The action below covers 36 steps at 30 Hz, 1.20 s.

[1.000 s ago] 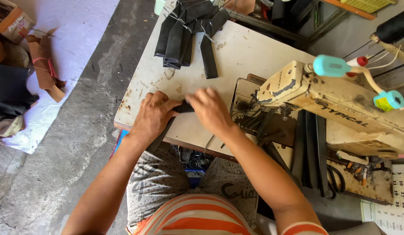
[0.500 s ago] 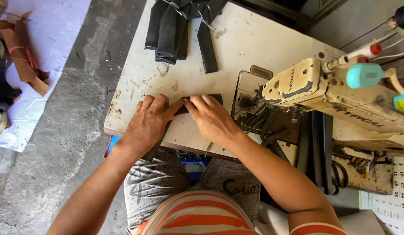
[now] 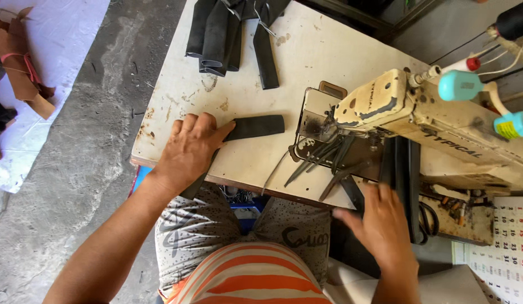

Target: The person folds strips of leather, taps them with a hammer on a work surface, and threads them through the hardware of a sewing machine.

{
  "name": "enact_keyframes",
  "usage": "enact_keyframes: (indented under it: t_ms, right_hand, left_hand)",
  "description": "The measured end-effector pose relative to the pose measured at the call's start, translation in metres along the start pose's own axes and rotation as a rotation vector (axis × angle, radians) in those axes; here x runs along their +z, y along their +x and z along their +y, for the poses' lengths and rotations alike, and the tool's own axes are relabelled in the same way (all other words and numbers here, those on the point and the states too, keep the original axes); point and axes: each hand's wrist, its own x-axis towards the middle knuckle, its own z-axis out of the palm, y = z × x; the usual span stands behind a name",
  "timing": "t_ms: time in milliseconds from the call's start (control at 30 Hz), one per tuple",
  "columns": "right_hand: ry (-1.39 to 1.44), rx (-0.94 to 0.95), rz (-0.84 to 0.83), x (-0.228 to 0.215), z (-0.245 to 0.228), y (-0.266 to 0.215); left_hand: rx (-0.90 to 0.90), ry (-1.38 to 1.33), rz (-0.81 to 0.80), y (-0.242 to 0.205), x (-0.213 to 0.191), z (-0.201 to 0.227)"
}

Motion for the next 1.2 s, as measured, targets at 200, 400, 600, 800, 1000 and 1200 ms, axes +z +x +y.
enact_keyframes:
  t_ms: [200,400,600,800,1000,1200]
  right_hand:
    - [0.079,0.208,-0.146,0.055,0.043,-0.042]
    - [0.106,0.210,-0.101,-0.005,0.044,-0.057]
    - [0.954,0.352,-0.024,-0.023,-0.052,0.005]
    - [0.909,-0.157,0.200,0.036,-0.121,0.120]
    - [0.620,-0.191,0.120,0.045,-0.126,0.149]
    - [0.519,-0.172,0.075,0.051,-0.125,0.149]
  left_hand:
    - [-0.046,-0.067,0.069,-0.002,0.001,0.005]
    - [-0.100,-0.021,0.041,-0.004,0.003,0.008]
    - [-0.043,-0.015,0.020,-0.004,-0.004,0.013]
    - [-0.128,-0.099,-0.064,-0.005,-0.017,0.019]
    - [-0.126,-0.096,-0.054,-0.006,-0.016,0.017]
    - [-0.078,-0.045,0.153,-0.022,-0.027,0.019]
